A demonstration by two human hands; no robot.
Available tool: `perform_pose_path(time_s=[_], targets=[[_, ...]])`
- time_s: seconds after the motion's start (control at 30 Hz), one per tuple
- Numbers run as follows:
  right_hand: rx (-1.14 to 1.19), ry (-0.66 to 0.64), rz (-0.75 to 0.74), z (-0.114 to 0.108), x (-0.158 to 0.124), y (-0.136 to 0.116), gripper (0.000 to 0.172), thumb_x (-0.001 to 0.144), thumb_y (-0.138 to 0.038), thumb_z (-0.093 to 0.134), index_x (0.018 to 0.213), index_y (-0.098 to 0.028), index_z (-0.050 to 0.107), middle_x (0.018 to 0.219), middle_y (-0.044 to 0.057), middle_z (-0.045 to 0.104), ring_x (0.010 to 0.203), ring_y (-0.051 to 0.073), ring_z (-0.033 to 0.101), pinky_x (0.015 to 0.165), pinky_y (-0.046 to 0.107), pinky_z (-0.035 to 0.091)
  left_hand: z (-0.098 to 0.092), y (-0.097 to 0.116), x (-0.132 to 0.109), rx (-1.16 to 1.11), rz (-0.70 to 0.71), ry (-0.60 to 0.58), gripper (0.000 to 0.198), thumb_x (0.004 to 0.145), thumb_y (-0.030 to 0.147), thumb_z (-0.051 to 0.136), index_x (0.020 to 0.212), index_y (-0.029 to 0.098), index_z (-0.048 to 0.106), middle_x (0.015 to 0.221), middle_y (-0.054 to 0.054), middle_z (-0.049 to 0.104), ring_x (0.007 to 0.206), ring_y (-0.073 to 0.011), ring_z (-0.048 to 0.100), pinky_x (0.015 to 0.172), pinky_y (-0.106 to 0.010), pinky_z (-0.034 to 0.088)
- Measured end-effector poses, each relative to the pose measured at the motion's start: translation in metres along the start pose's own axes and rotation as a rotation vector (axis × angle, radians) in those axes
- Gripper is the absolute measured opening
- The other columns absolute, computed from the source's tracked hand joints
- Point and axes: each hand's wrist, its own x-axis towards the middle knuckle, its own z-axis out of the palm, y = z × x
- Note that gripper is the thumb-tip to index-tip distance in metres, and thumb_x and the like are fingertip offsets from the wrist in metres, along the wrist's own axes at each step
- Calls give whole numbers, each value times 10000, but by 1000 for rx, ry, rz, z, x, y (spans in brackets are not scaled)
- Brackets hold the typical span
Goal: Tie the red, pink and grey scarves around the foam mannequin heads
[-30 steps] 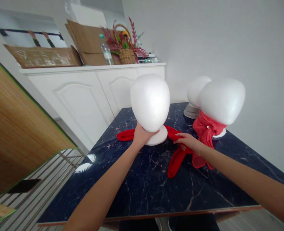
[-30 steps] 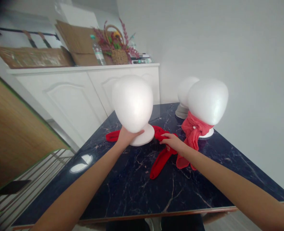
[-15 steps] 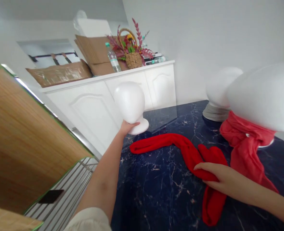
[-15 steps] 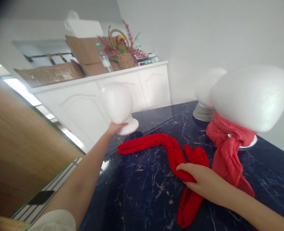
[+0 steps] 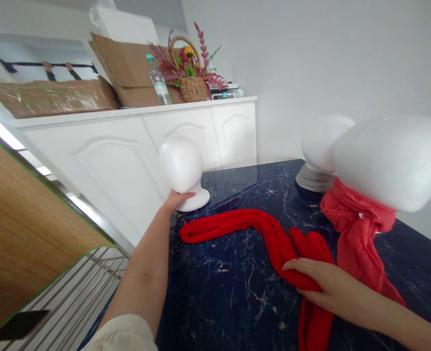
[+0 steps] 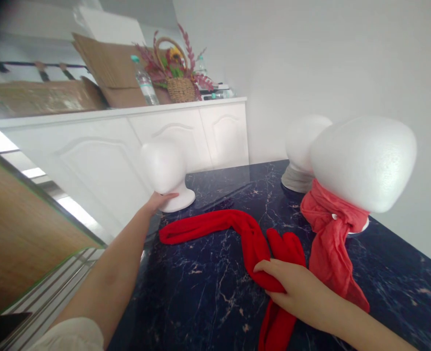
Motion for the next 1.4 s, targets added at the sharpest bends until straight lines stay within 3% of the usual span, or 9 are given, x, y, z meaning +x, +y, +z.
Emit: perform_pose_path(time_s=[0.33, 0.53, 0.63, 0.77, 0.83, 0.9, 0.97, 1.13, 1.4], targets=[[9, 21, -7, -3, 0, -4, 467, 790, -220, 545, 1245, -292, 619, 1264, 28, 647, 1169, 260, 602, 1015, 372, 448, -9, -6, -16, -14, -116, -1, 709, 477, 241, 858, 1132, 166, 595, 1268, -132, 638, 1232, -303, 556, 1090, -446, 416], [128, 126, -33, -3, -2, -6, 397, 835, -296, 564, 1228, -289, 620, 1278, 28, 634, 1169, 275, 593, 1028, 402, 437, -15, 10, -65, -12, -242, 405, 651, 633, 146, 596, 1269, 201, 471, 1411, -138, 481, 1372, -311, 397, 1092, -472, 400], [381, 115, 53, -3, -4, -17, 447, 838, -379, 597, 1275, -288, 582, 1098, 43, 699, 792, 208, 675, 776, 348, 542, -8, 31, -101, -51, -281, 518, 652, 685, 142, 467, 1331, 191, 395, 1352, -126, 514, 1340, -258, 435, 1076, -456, 417], [933, 37, 153, -14, -2, -45, 490, 796, -297, 664, 1275, -219, 593, 929, 50, 711, 511, 90, 540, 541, 244, 491, 22, 70, -165, -174, -343, 235, 459, 696, 151, 500, 1147, 165, 582, 1060, -96, 684, 1029, -204, 655, 908, -354, 539], [1137, 21, 193, -21, 3, -63, 440, 774, -203, 668, 1212, -183, 633, 1002, 72, 707, 540, 78, 550, 527, 225, 488, 45, 91, -201, -267, -475, -144, 272, 733, 252, 594, 957, 116, 670, 915, -130, 718, 878, -232, 695, 809, -359, 570], [1235, -2, 232, -25, 9, -80, 391, 782, -130, 636, 1172, -158, 646, 947, 74, 718, 569, 90, 581, 542, 222, 505, 70, 111, -232, -428, -664, -679, 405, 814, 472, 583, 883, 87, 688, 895, -163, 722, 870, -244, 701, 794, -346, 567], [1256, -13, 215, -25, 13, -97, 368, 798, -77, 594, 1156, -146, 643, 854, 66, 723, 606, 111, 622, 569, 226, 524, 91, 128, -254, -649, -722, -912, 565, 852, 630, 482, 810, 102, 679, 766, -119, 708, 756, -195, 696, 735, -294, 559], [1262, -9, 123, -15, 10, -131, 317, 899, -144, 510, 1206, -186, 572, 858, 53, 716, 603, 136, 666, 566, 260, 550, 113, 162, -255, -877, -577, -639, 269, 938, 353, 506, 865, 146, 660, 544, 21, 588, 384, -68, 486, 451, -180, 425], [1338, 50, 67, 10, -30, -152, 249, 968, -373, 434, 1116, -196, 527, 815, 40, 686, 511, 113, 623, 381, 173, 342, 83, 212, -203, -1007, -344, -490, 214, 975, 149, 436, 831, 119, 591, 469, 96, 398, 348, -12, 377, 401, -112, 325]])
